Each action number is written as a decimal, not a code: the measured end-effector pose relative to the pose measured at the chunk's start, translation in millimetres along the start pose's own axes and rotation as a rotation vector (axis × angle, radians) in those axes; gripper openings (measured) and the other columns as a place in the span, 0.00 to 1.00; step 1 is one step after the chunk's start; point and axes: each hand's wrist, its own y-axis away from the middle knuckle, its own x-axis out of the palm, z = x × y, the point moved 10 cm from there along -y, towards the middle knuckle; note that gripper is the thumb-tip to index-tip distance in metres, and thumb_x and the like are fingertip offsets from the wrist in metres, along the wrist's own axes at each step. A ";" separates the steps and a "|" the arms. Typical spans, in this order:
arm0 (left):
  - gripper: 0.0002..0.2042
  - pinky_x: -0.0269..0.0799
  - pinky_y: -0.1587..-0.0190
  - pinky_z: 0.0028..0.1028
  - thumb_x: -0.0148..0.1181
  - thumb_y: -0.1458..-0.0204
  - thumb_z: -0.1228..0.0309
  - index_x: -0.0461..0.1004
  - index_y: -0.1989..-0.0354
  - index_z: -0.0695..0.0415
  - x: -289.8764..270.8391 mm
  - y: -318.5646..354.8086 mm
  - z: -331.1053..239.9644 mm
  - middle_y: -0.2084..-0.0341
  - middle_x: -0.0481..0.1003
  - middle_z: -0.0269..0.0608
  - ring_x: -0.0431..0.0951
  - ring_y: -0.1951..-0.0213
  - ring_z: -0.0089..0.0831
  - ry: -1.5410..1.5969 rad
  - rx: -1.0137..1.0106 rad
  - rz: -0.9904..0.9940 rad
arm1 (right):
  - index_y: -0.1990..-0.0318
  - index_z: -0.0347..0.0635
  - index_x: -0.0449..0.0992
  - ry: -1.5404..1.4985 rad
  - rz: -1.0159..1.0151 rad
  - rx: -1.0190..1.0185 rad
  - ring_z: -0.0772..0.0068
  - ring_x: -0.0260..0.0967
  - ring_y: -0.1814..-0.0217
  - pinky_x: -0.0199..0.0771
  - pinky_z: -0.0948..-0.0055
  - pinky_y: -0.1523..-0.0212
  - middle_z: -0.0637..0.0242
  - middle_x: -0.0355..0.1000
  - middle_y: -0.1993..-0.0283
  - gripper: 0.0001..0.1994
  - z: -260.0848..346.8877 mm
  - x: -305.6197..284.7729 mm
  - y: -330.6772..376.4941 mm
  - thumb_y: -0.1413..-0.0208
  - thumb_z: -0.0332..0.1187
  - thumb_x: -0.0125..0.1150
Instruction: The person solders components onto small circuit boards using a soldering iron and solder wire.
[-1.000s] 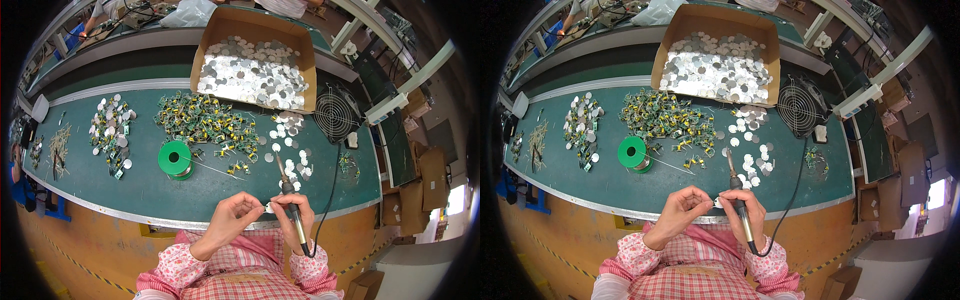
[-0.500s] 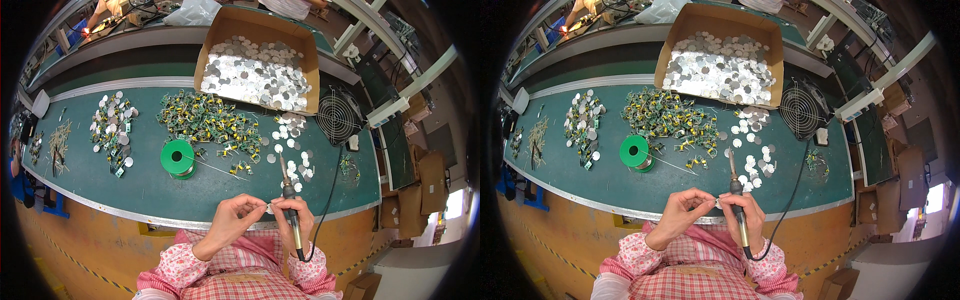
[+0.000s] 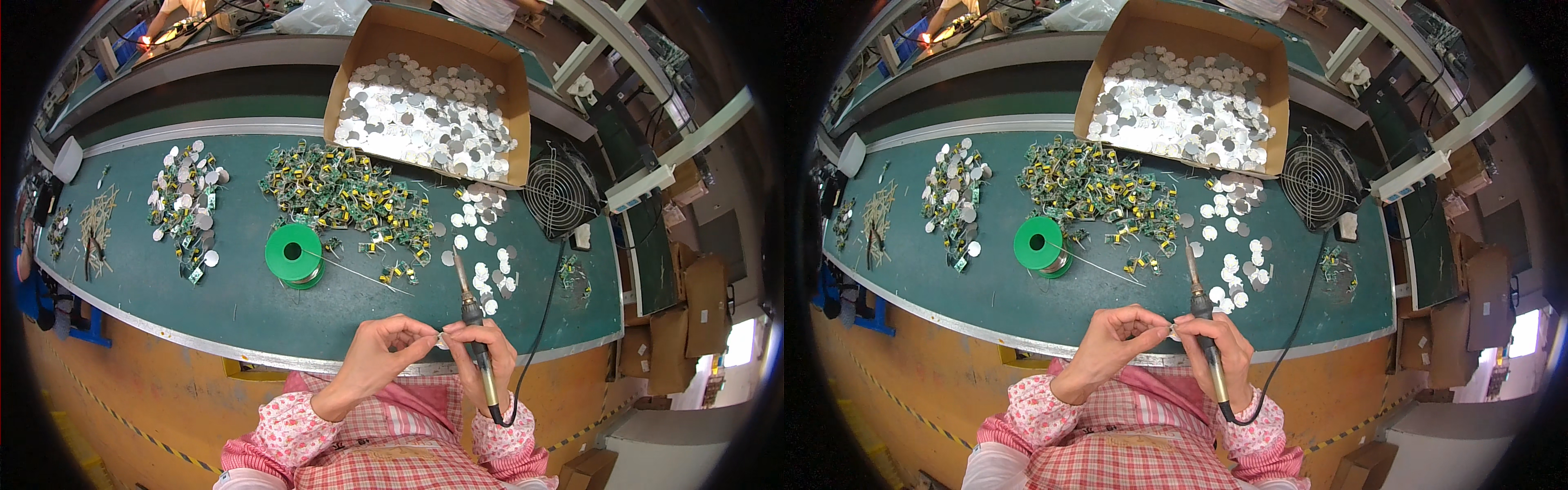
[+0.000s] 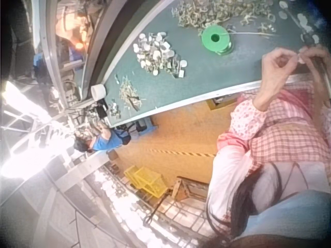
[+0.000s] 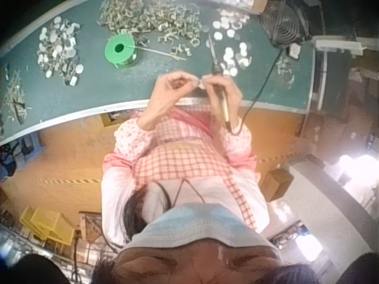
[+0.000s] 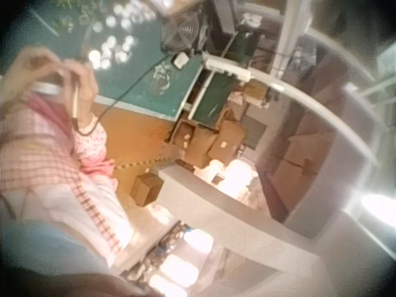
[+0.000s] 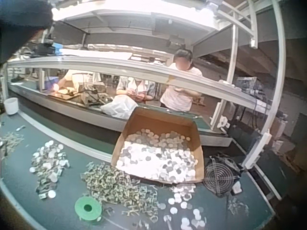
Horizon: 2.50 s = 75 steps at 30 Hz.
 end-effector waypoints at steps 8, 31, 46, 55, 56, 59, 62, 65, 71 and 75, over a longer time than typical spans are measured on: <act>0.06 0.70 0.63 0.18 0.60 0.48 0.78 0.76 0.63 0.64 -4.9 -3.5 -1.8 0.69 0.77 0.35 0.74 0.67 0.16 0.062 0.002 -0.041 | 0.60 0.39 0.72 0.224 -0.024 -0.109 0.65 0.72 0.70 0.71 0.73 0.70 0.58 0.74 0.68 0.13 17.5 -2.9 -8.7 0.54 0.17 0.62; 0.05 0.68 0.64 0.19 0.61 0.50 0.76 0.76 0.66 0.63 -35.7 -11.6 -16.2 0.71 0.77 0.35 0.73 0.69 0.18 0.295 0.059 -0.209 | 0.64 0.31 0.71 -0.091 -0.047 0.026 0.77 0.71 0.84 0.70 0.79 0.82 0.65 0.72 0.85 0.08 18.8 -9.7 11.9 0.48 0.28 0.53; 0.05 0.67 0.64 0.19 0.61 0.49 0.75 0.76 0.66 0.63 -33.3 -6.8 -13.8 0.72 0.77 0.35 0.73 0.69 0.17 0.307 0.048 -0.170 | 0.62 0.32 0.71 -0.209 -0.090 0.091 0.74 0.72 0.81 0.71 0.77 0.79 0.61 0.73 0.80 0.08 9.8 -11.4 19.8 0.45 0.28 0.52; 0.06 0.68 0.65 0.20 0.60 0.48 0.74 0.74 0.63 0.62 -13.8 1.1 -0.9 0.70 0.76 0.36 0.74 0.70 0.20 0.301 -0.038 -0.120 | 0.53 0.37 0.66 -0.210 -0.187 0.305 0.74 0.74 0.62 0.74 0.77 0.61 0.57 0.74 0.59 0.15 -23.1 13.3 8.6 0.48 0.19 0.59; 0.06 0.68 0.65 0.20 0.60 0.48 0.74 0.74 0.63 0.62 -13.2 1.2 -2.0 0.70 0.76 0.36 0.74 0.70 0.20 0.300 -0.038 -0.117 | 0.53 0.37 0.66 -0.262 -0.197 0.323 0.75 0.74 0.62 0.74 0.77 0.61 0.57 0.74 0.59 0.15 -28.9 13.9 11.1 0.48 0.20 0.59; 0.07 0.69 0.64 0.20 0.59 0.46 0.73 0.72 0.62 0.62 -3.6 1.7 -0.3 0.69 0.76 0.34 0.74 0.69 0.19 0.249 -0.081 0.008 | 0.55 0.38 0.66 -0.331 -0.195 0.343 0.76 0.73 0.61 0.73 0.78 0.61 0.57 0.75 0.58 0.13 -28.8 11.2 9.5 0.47 0.20 0.59; 0.07 0.70 0.64 0.19 0.58 0.46 0.73 0.70 0.62 0.61 0.4 1.9 2.8 0.69 0.74 0.33 0.74 0.67 0.18 0.150 -0.099 0.113 | 0.56 0.37 0.67 -0.220 -0.114 0.286 0.77 0.73 0.61 0.72 0.79 0.61 0.58 0.76 0.59 0.12 -19.8 9.2 2.7 0.48 0.20 0.59; 0.05 0.70 0.63 0.18 0.59 0.46 0.75 0.71 0.64 0.61 -0.8 0.9 -0.3 0.70 0.74 0.31 0.73 0.66 0.17 0.083 -0.104 0.132 | 0.58 0.37 0.69 -0.163 -0.086 0.239 0.78 0.73 0.62 0.72 0.80 0.61 0.60 0.76 0.61 0.11 -15.9 3.9 -0.9 0.49 0.19 0.60; 0.07 0.62 0.75 0.17 0.61 0.48 0.72 0.72 0.68 0.62 -5.7 -2.0 -7.5 0.76 0.73 0.28 0.66 0.76 0.11 -0.038 0.050 0.068 | 0.59 0.37 0.71 -0.119 -0.005 0.175 0.79 0.73 0.64 0.71 0.81 0.64 0.61 0.76 0.62 0.10 -9.4 4.4 -6.9 0.49 0.18 0.60; 0.07 0.60 0.77 0.18 0.62 0.49 0.72 0.73 0.69 0.62 -7.8 -1.8 -14.4 0.78 0.73 0.28 0.65 0.77 0.11 -0.136 0.140 0.033 | 0.60 0.37 0.70 -0.119 -0.005 0.169 0.80 0.72 0.66 0.71 0.82 0.66 0.61 0.76 0.62 0.10 -8.6 3.9 -7.5 0.50 0.19 0.61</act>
